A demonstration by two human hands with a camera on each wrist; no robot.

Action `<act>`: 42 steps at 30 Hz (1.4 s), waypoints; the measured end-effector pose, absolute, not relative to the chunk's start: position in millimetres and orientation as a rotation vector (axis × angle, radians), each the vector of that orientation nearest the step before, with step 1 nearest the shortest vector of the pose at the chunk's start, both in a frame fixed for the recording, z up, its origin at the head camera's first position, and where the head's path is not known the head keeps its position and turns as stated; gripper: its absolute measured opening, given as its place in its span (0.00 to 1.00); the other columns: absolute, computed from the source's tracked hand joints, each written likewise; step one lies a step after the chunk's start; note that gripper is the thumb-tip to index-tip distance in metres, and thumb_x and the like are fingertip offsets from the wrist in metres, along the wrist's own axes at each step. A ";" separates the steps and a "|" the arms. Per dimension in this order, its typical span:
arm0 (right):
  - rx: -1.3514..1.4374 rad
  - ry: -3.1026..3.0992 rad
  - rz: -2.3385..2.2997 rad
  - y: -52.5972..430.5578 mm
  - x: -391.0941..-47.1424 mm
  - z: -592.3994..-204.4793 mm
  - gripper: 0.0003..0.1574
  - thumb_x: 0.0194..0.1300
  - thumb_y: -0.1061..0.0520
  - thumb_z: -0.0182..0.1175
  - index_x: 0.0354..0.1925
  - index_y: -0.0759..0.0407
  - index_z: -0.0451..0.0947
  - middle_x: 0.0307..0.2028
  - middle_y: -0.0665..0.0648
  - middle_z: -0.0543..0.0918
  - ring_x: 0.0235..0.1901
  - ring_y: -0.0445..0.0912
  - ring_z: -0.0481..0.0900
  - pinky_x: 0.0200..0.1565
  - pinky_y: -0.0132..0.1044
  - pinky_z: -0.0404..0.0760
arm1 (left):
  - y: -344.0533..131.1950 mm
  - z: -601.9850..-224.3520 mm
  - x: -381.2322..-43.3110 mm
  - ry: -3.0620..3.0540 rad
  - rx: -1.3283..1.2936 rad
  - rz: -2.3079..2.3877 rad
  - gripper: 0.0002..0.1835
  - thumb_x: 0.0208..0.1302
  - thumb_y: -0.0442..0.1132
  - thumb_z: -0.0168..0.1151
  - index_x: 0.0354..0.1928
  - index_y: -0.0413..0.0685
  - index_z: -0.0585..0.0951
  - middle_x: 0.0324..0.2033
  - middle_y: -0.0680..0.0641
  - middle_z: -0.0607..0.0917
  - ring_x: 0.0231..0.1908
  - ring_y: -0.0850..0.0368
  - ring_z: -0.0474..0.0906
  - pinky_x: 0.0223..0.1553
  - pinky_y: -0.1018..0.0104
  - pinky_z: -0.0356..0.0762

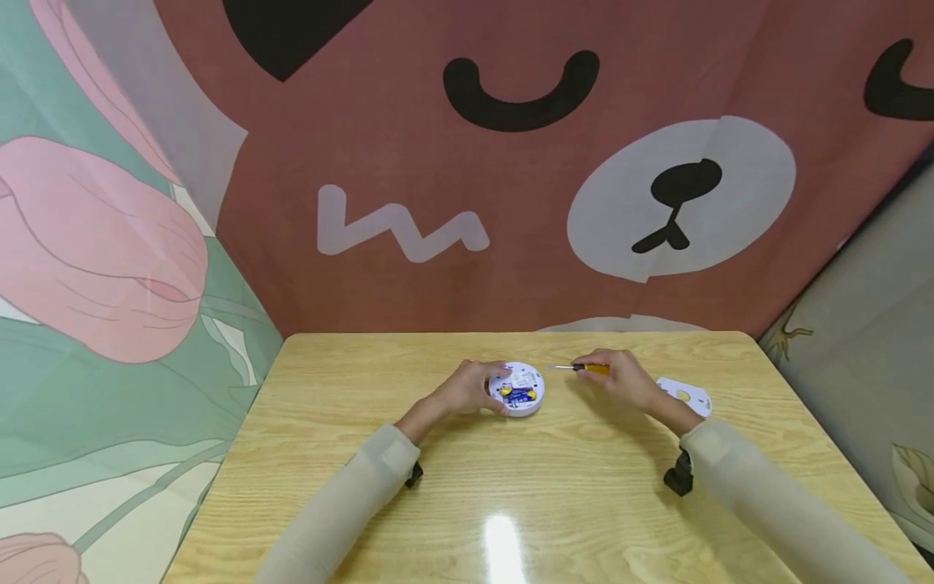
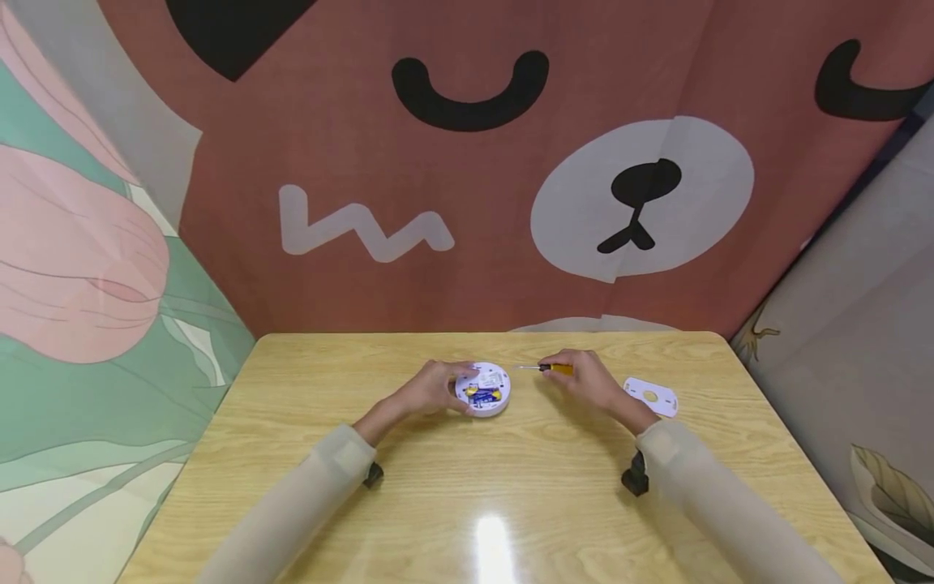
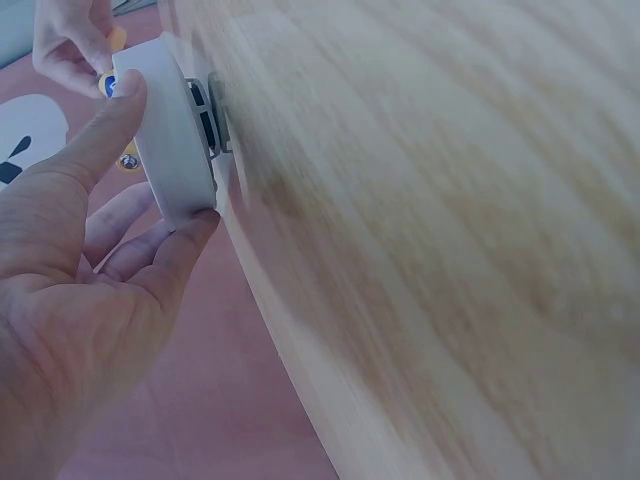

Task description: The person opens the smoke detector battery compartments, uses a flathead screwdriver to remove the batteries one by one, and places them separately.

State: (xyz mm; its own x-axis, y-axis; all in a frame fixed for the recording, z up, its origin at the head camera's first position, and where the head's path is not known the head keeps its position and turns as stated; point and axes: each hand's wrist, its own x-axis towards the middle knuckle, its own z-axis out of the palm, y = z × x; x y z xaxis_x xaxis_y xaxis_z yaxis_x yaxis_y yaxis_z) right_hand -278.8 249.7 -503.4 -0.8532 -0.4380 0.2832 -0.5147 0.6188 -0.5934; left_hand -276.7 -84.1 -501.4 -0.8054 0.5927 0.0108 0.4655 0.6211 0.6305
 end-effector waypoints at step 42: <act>0.602 -2.844 0.795 249.0 -344.8 -512.7 0.16 0.72 0.63 0.68 0.57 0.66 0.87 0.52 0.70 0.88 0.55 0.68 0.84 0.56 0.65 0.82 | -83.7 -500.3 -276.9 2.654 0.877 0.908 0.41 0.56 0.46 0.84 0.71 0.45 0.79 0.73 0.44 0.76 0.74 0.46 0.70 0.80 0.41 0.53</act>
